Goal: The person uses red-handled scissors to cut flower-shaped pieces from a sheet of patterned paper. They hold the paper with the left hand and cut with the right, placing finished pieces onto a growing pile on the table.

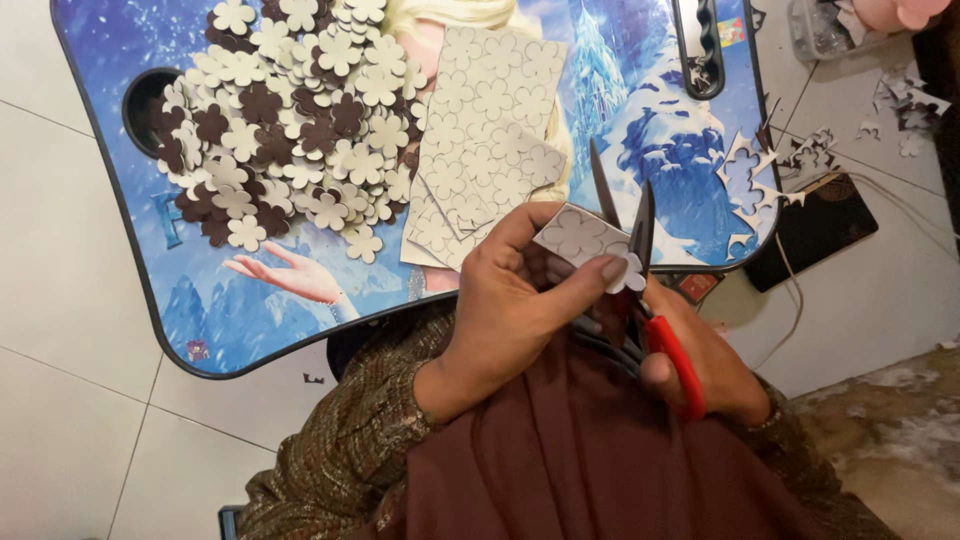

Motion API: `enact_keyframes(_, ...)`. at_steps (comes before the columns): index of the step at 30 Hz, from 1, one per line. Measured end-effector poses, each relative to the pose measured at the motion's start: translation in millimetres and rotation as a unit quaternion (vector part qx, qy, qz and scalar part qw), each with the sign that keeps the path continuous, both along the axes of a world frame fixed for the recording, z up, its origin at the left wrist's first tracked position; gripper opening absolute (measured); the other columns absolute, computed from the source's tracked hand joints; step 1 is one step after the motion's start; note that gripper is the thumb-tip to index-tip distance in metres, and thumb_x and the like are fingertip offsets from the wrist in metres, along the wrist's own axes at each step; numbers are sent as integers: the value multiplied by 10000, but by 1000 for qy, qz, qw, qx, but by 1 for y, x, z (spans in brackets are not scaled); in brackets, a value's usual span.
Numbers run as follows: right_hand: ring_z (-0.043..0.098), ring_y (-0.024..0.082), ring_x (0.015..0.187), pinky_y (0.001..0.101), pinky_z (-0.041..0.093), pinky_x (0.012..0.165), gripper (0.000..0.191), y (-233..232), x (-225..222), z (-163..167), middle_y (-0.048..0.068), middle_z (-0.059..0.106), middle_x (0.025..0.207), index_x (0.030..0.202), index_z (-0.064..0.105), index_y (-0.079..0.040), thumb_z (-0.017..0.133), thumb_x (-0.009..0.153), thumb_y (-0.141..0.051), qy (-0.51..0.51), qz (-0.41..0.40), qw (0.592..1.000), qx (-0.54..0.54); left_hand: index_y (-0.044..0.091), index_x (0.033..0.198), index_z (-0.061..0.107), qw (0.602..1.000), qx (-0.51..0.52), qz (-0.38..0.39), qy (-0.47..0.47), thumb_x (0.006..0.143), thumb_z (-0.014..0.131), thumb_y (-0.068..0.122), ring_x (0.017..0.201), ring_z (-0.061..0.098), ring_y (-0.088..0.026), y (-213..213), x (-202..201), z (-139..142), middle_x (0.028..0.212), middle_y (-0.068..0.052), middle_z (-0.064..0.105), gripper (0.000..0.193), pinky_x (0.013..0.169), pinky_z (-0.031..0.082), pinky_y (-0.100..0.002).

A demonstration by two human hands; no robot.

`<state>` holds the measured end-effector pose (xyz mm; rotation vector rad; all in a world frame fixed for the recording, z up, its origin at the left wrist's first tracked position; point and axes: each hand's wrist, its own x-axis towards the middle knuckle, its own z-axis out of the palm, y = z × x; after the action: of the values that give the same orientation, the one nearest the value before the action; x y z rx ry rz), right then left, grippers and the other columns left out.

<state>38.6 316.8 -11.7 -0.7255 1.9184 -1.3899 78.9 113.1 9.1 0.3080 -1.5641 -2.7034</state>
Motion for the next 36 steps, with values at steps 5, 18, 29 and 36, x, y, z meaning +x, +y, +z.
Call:
enact_keyframes(5,632,234,1136,342,504,934,1275,-2,-1,3,170,638,1291,1518,344,77,329,796,-974,-7,5,1000,5,-33,1378,521,1000,-26,4,16,942,765,15,960,725,-107,-3,2,-1,1112,-100,732,501,815,622,-238)
enact_keyframes(18,476,104,658,257,426,556,1153,-3,-3,10,0,487,794,1242,510,10,381,706,-1003,-83,10,996,20,-15,1446,512,997,-72,-14,8,946,770,13,933,710,-96,-17,2,9,1058,-101,751,563,826,594,-222)
enact_keyframes(29,484,108,644,269,421,543,1102,0,-6,18,-2,504,772,1184,546,-21,378,706,-999,-82,30,995,38,-5,1500,469,998,-60,-27,-20,927,759,-14,898,714,-98,-28,0,16,1007,-80,738,643,784,575,-221)
enact_keyframes(36,471,98,613,264,402,515,1058,3,-8,14,-15,487,715,1066,567,-45,376,686,-1013,-94,33,993,57,-6,1495,464,992,-128,-10,-15,914,779,0,894,734,-104,-31,-2,16,1005,-102,767,661,797,601,-225)
